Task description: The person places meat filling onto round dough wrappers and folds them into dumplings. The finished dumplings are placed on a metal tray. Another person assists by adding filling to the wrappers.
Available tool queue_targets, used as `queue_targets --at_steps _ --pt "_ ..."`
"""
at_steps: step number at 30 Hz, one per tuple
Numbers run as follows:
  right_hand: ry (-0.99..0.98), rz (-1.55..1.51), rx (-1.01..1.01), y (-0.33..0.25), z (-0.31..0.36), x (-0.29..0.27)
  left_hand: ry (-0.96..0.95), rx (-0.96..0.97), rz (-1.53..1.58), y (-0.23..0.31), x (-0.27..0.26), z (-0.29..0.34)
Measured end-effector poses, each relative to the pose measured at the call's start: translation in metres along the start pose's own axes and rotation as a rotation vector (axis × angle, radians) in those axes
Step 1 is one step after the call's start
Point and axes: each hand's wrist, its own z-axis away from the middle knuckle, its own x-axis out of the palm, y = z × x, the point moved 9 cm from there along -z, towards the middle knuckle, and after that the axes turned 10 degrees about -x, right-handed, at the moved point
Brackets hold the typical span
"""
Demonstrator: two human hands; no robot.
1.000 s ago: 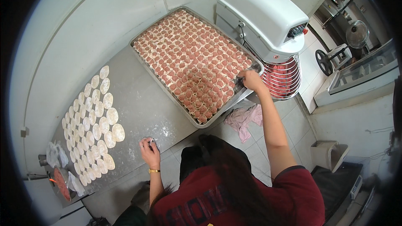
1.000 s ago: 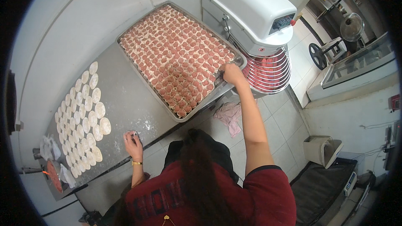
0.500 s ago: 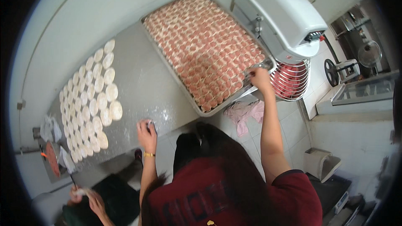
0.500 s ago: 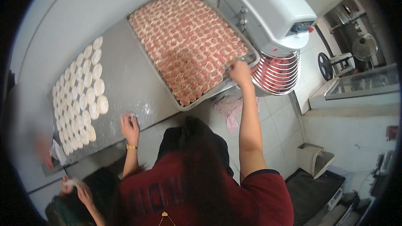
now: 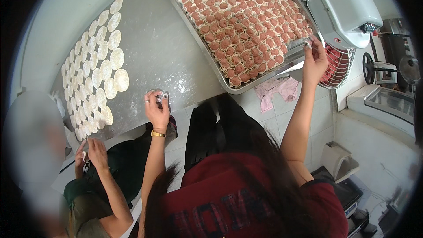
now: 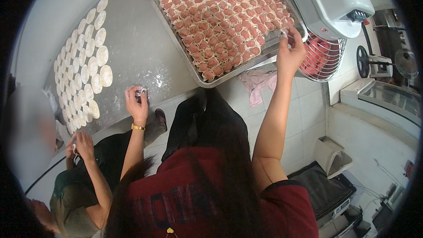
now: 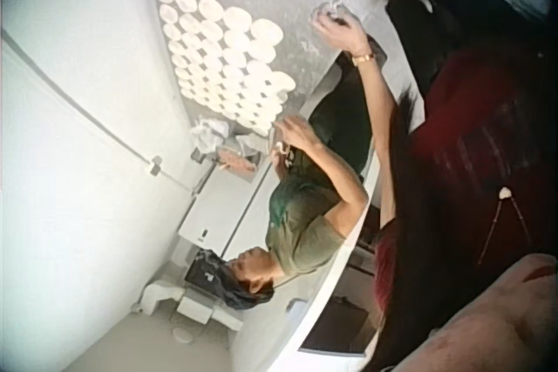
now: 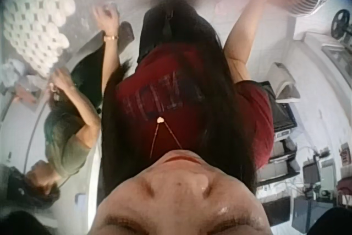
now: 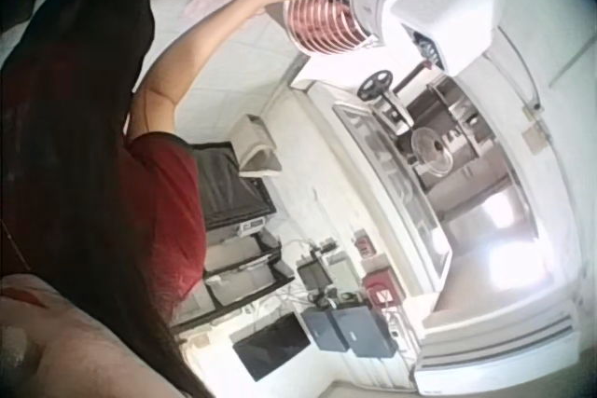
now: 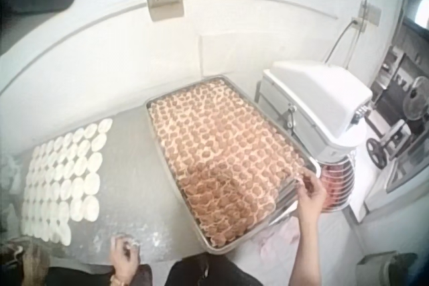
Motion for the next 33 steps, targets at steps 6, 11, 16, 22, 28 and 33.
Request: queue_targets --at_steps 6,11,16,22,28,33 --pt "0.037 -0.131 0.015 -0.023 0.011 0.012 -0.014 0.013 -0.066 -0.006 0.003 0.002" --pt "-0.185 -0.316 0.096 -0.068 0.050 0.094 -0.031 -0.008 -0.012 -0.007 -0.001 0.002" --pt "-0.621 -0.503 -0.251 -0.153 0.110 0.171 -0.041 -0.049 0.119 -0.004 -0.008 0.004" --pt "-0.912 -0.463 -0.220 -0.172 0.175 0.233 0.006 -0.159 0.365 -0.011 -0.025 0.030" --pt "-0.935 -0.126 -0.420 -0.163 0.198 0.276 0.108 -0.246 0.427 -0.031 -0.045 0.050" --pt "-0.913 -0.046 -0.536 -0.157 0.229 0.294 0.170 -0.242 0.321 -0.054 -0.061 0.036"
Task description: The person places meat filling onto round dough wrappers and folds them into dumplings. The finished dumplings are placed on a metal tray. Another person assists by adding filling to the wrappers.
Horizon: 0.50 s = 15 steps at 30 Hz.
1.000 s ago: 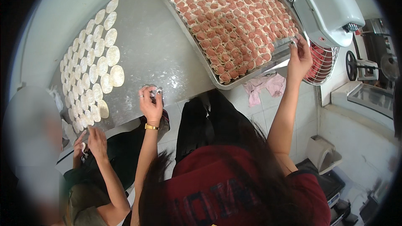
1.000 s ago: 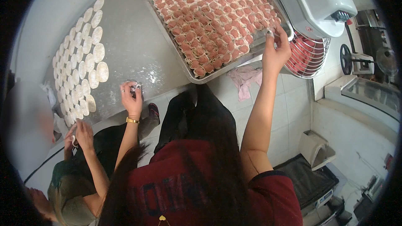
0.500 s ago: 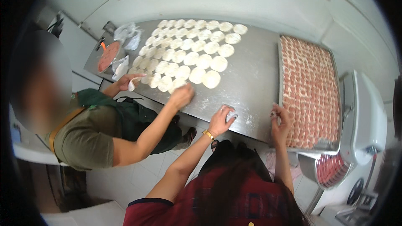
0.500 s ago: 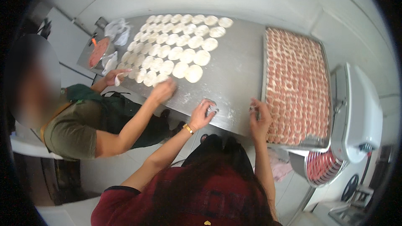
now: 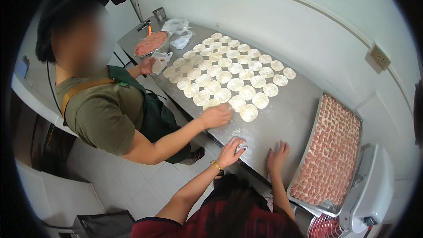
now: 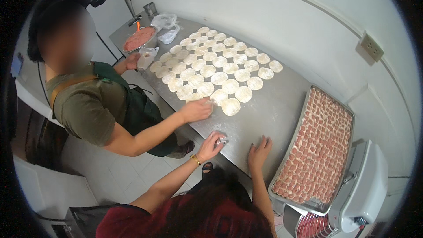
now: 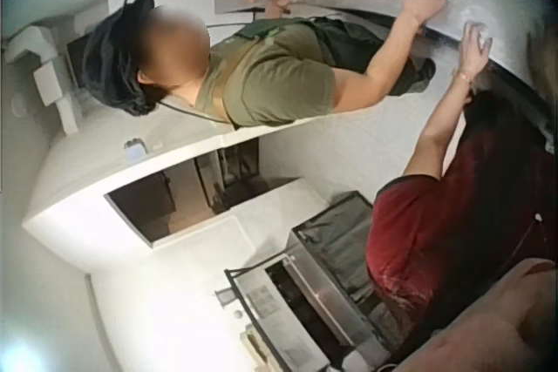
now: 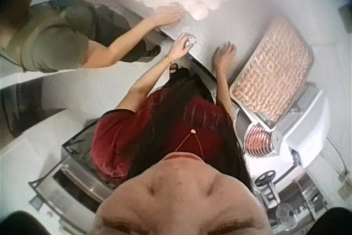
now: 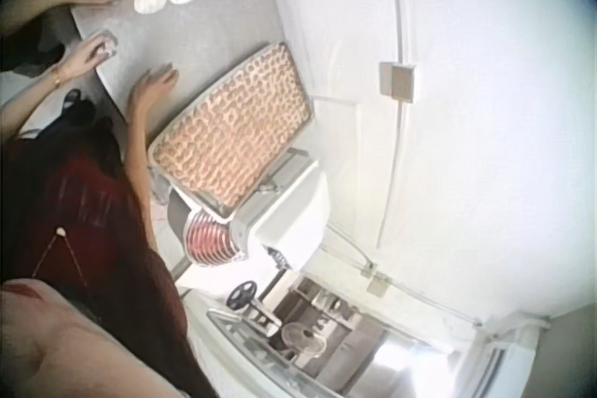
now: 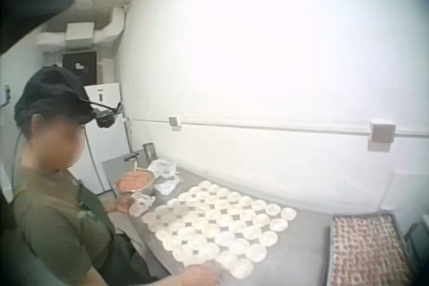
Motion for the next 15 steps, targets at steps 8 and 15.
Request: queue_targets --at_steps 8,15 --pt "-0.074 0.117 -0.069 -0.005 0.002 0.009 0.043 -0.021 -0.318 -0.012 0.004 -0.034" --pt "-0.078 0.119 -0.065 -0.012 0.001 0.007 0.110 0.029 -0.317 -0.005 -0.001 -0.033"
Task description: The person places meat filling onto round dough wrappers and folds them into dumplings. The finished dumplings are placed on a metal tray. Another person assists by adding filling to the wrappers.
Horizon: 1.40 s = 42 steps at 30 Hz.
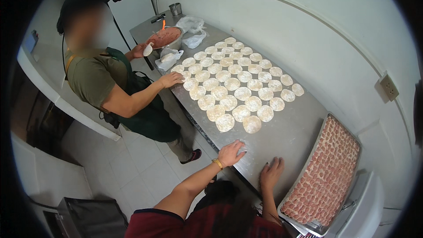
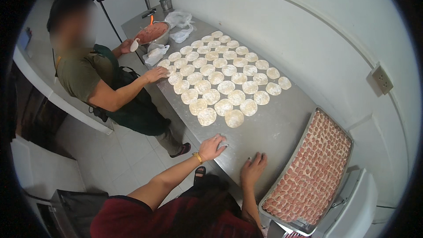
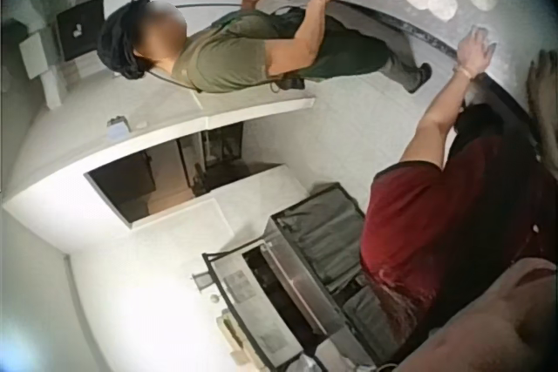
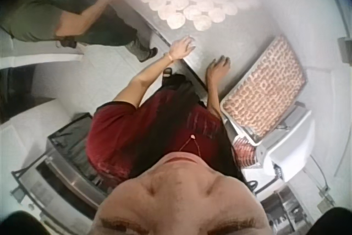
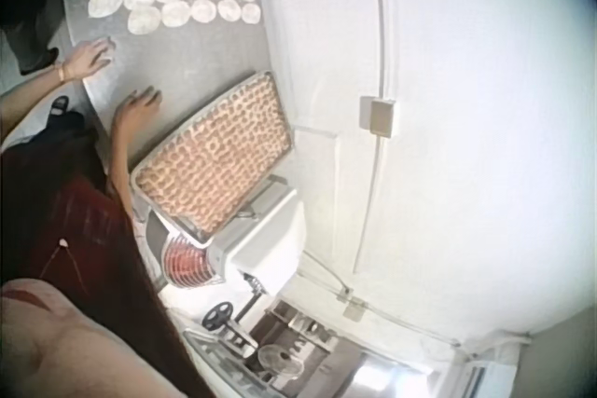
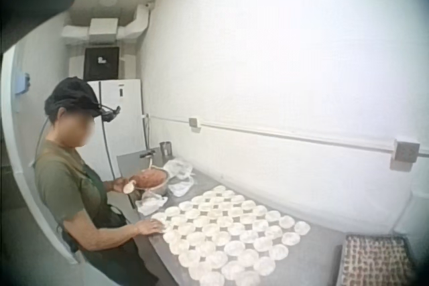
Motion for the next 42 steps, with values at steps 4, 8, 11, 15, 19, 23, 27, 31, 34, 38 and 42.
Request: queue_targets --at_steps 4,8,11,15,19,23,27,31,34,38,42 --pt "0.015 0.015 -0.020 -0.002 0.000 -0.002 -0.072 -0.037 -0.016 -0.003 0.005 0.000" --pt "0.017 0.013 -0.021 -0.004 0.000 -0.001 -0.041 -0.015 0.005 -0.005 0.003 0.002" --pt "0.013 0.014 -0.016 -0.004 0.000 -0.002 0.009 0.008 0.017 -0.005 0.002 0.003" --pt "0.008 0.035 -0.031 -0.005 -0.001 -0.004 -0.007 0.005 0.026 -0.005 0.005 0.002" --pt "-0.003 0.038 -0.022 -0.004 -0.001 -0.005 0.008 0.005 0.014 -0.004 0.002 0.003" --pt "-0.002 0.039 -0.021 -0.001 0.000 -0.002 0.007 -0.004 0.030 -0.004 0.002 0.003" --pt "0.028 0.028 -0.045 -0.001 0.003 0.001 -0.077 -0.045 -0.008 -0.008 0.008 0.001" --pt "0.019 -0.043 -0.063 0.001 -0.005 -0.005 -0.068 -0.053 -0.034 -0.006 0.007 0.001" --pt "0.106 -0.244 0.138 0.037 -0.057 -0.027 -0.056 -0.051 -0.014 -0.005 0.007 0.000" --pt "0.088 -0.505 0.236 0.074 -0.162 -0.068 -0.069 -0.065 -0.014 -0.007 0.008 0.001" --pt "0.154 -0.763 0.324 0.087 -0.225 -0.093 -0.097 -0.077 0.010 -0.008 0.011 -0.002"
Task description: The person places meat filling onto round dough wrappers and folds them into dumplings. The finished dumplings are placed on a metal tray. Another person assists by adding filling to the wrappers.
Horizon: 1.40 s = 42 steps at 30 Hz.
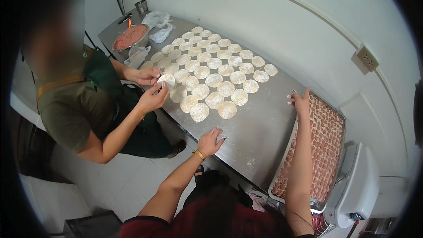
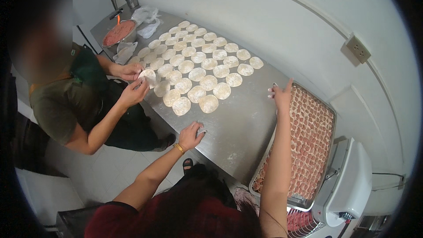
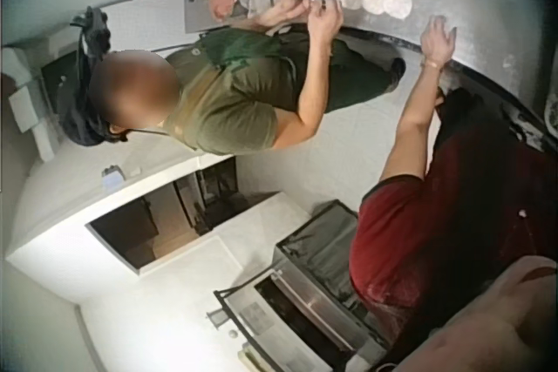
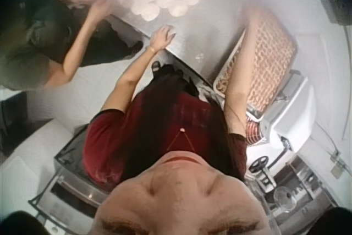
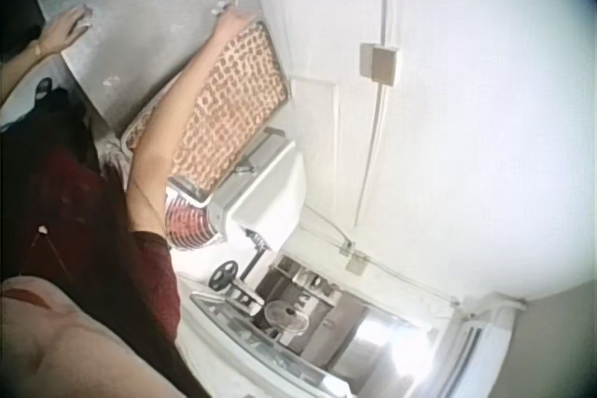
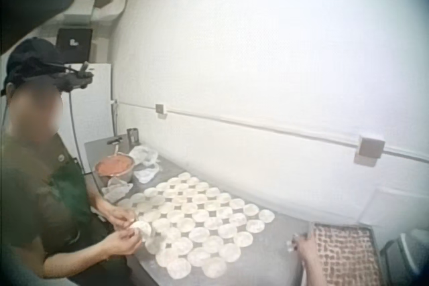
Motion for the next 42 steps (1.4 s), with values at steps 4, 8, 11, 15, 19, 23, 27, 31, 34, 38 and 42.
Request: queue_targets --at_steps 4,8,11,15,19,23,27,31,34,38,42 --pt "-0.083 0.170 -0.096 0.002 0.014 0.011 0.060 0.043 0.006 0.002 -0.004 0.002" --pt "-0.174 0.525 -0.278 0.036 0.099 0.035 0.091 0.080 -0.002 0.002 -0.004 0.004" --pt "-0.324 0.695 -0.147 0.075 0.160 0.044 0.113 0.106 -0.010 0.004 -0.006 0.004" --pt "-0.248 0.860 -0.185 0.086 0.202 0.045 0.083 0.062 -0.036 0.001 -0.002 0.003" --pt "-0.209 0.944 -0.302 0.082 0.214 0.049 0.082 0.047 -0.033 -0.001 0.000 0.003" --pt "-0.201 0.953 -0.295 0.083 0.215 0.049 0.114 0.109 -0.097 0.001 0.002 0.005" --pt "-0.198 0.961 -0.300 0.080 0.214 0.049 0.046 0.057 -0.078 -0.008 0.013 0.004" --pt "-0.192 0.956 -0.299 0.078 0.214 0.049 0.017 0.053 -0.046 -0.013 0.020 0.003" --pt "-0.186 0.960 -0.309 0.077 0.214 0.048 0.035 0.080 -0.039 -0.013 0.020 0.003" --pt "-0.170 0.953 -0.330 0.076 0.214 0.048 0.155 0.137 -0.067 -0.003 0.006 0.006" --pt "-0.161 0.946 -0.332 0.078 0.215 0.047 0.060 0.045 -0.041 -0.003 0.007 0.002"
